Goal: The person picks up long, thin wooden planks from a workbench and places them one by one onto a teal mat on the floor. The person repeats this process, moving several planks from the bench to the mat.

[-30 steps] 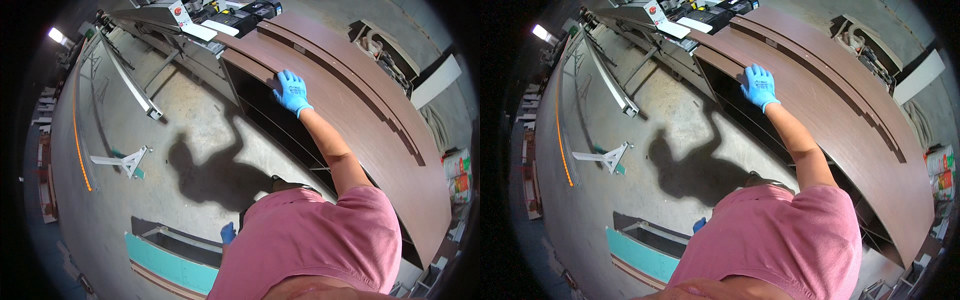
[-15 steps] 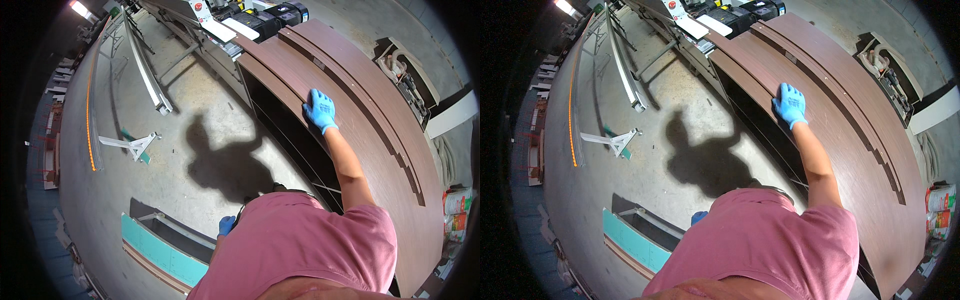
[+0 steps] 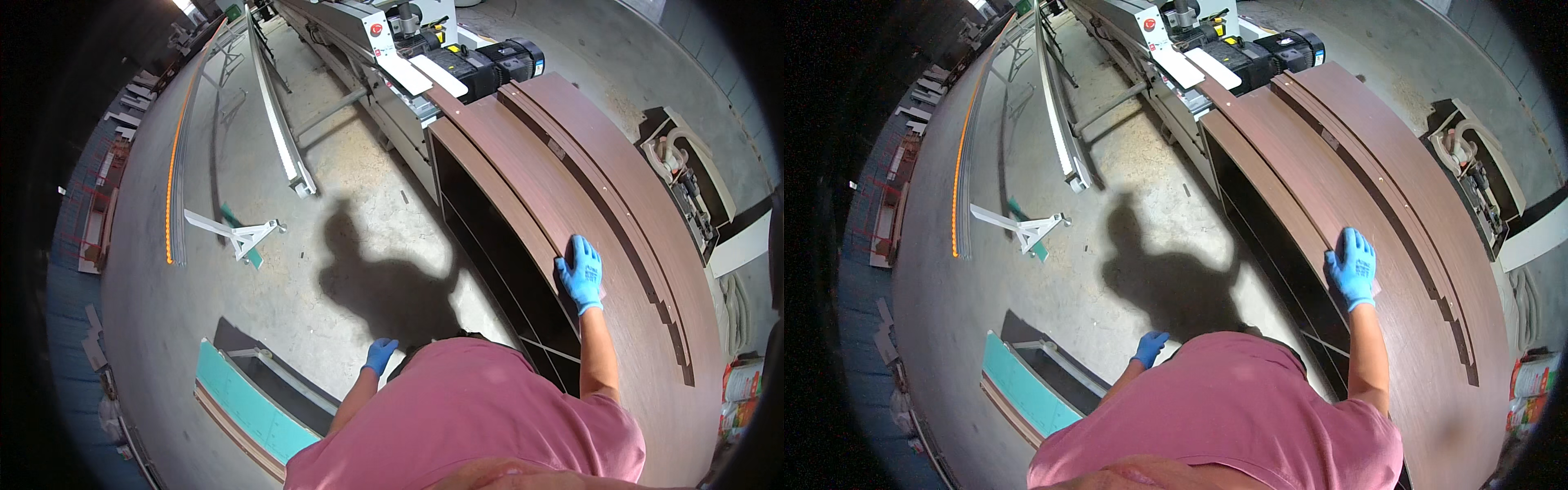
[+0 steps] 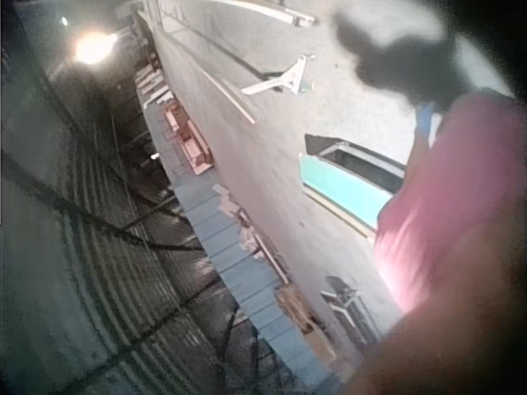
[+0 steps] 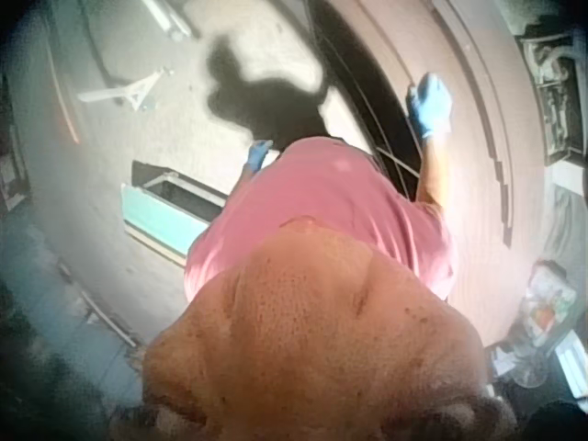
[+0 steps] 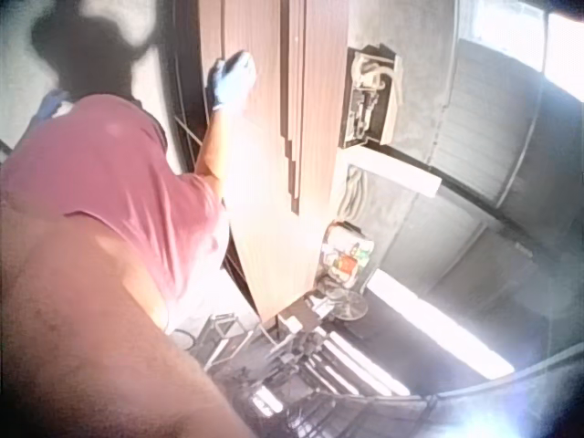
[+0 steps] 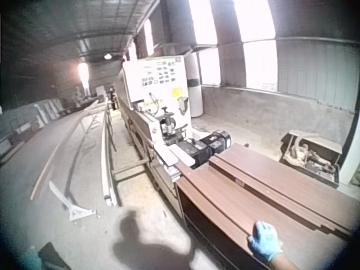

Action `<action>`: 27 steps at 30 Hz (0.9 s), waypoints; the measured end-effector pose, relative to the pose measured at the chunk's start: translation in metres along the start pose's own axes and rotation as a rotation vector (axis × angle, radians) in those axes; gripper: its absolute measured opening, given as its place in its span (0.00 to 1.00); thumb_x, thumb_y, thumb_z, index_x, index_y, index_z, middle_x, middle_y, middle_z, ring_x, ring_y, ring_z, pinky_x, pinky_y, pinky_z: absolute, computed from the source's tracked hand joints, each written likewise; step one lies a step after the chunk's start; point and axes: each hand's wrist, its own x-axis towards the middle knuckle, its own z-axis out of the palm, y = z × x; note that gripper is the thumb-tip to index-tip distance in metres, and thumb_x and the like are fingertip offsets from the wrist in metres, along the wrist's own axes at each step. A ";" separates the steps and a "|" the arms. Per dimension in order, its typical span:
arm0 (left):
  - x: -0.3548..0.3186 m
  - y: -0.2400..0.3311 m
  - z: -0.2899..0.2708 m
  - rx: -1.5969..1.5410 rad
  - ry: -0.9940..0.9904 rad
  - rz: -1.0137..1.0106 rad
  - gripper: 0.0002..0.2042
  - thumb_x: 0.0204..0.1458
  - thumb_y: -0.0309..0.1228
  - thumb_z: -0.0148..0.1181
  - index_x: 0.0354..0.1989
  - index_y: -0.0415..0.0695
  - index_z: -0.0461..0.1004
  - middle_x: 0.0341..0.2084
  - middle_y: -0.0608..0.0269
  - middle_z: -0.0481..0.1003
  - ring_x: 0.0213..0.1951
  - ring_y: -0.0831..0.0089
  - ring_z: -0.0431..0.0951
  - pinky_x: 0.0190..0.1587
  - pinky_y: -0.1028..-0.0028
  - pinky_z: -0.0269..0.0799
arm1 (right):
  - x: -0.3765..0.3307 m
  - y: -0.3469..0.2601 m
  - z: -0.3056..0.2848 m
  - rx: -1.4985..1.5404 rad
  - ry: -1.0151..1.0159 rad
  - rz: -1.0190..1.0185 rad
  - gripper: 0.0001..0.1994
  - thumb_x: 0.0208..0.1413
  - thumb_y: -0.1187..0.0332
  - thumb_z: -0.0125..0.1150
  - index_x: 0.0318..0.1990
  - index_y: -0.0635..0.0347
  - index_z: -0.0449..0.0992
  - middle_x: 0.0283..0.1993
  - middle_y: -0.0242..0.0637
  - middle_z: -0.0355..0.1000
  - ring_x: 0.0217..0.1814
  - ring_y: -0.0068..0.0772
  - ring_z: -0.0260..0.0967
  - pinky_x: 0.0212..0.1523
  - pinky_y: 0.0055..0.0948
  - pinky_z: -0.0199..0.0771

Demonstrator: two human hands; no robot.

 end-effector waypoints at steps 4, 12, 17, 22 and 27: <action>0.017 0.000 0.006 0.054 -0.035 0.067 0.28 0.58 0.52 0.72 0.56 0.40 0.82 0.38 0.63 0.82 0.36 0.74 0.79 0.37 0.69 0.76 | -0.032 0.016 -0.015 0.006 -0.009 0.021 0.34 0.55 0.58 0.73 0.68 0.63 0.71 0.65 0.56 0.74 0.68 0.62 0.70 0.71 0.54 0.67; -0.002 0.014 -0.010 0.142 -0.059 -0.069 0.25 0.57 0.48 0.73 0.47 0.34 0.85 0.41 0.54 0.87 0.43 0.66 0.84 0.50 0.64 0.79 | -0.082 0.030 -0.051 -0.023 -0.057 0.115 0.34 0.53 0.61 0.72 0.68 0.62 0.72 0.66 0.55 0.74 0.70 0.60 0.69 0.73 0.53 0.65; 0.020 -0.010 -0.024 0.264 -0.090 -0.047 0.28 0.57 0.54 0.72 0.52 0.40 0.84 0.29 0.61 0.81 0.25 0.73 0.76 0.27 0.68 0.73 | -0.113 0.034 -0.077 -0.045 -0.071 0.171 0.35 0.50 0.63 0.72 0.67 0.64 0.72 0.66 0.56 0.75 0.70 0.60 0.70 0.73 0.53 0.65; 0.037 -0.007 -0.014 0.173 -0.084 -0.038 0.28 0.57 0.50 0.73 0.51 0.35 0.83 0.39 0.55 0.83 0.40 0.65 0.81 0.44 0.65 0.76 | -0.144 0.064 -0.094 -0.132 -0.218 0.277 0.40 0.47 0.61 0.75 0.71 0.61 0.70 0.72 0.53 0.71 0.78 0.58 0.64 0.78 0.53 0.62; 0.038 0.023 -0.003 0.149 -0.142 0.059 0.26 0.58 0.51 0.72 0.51 0.39 0.83 0.30 0.64 0.79 0.31 0.74 0.75 0.33 0.69 0.72 | -0.102 0.045 -0.078 -0.192 -0.149 0.139 0.46 0.53 0.37 0.70 0.71 0.64 0.69 0.74 0.56 0.68 0.78 0.60 0.63 0.76 0.54 0.61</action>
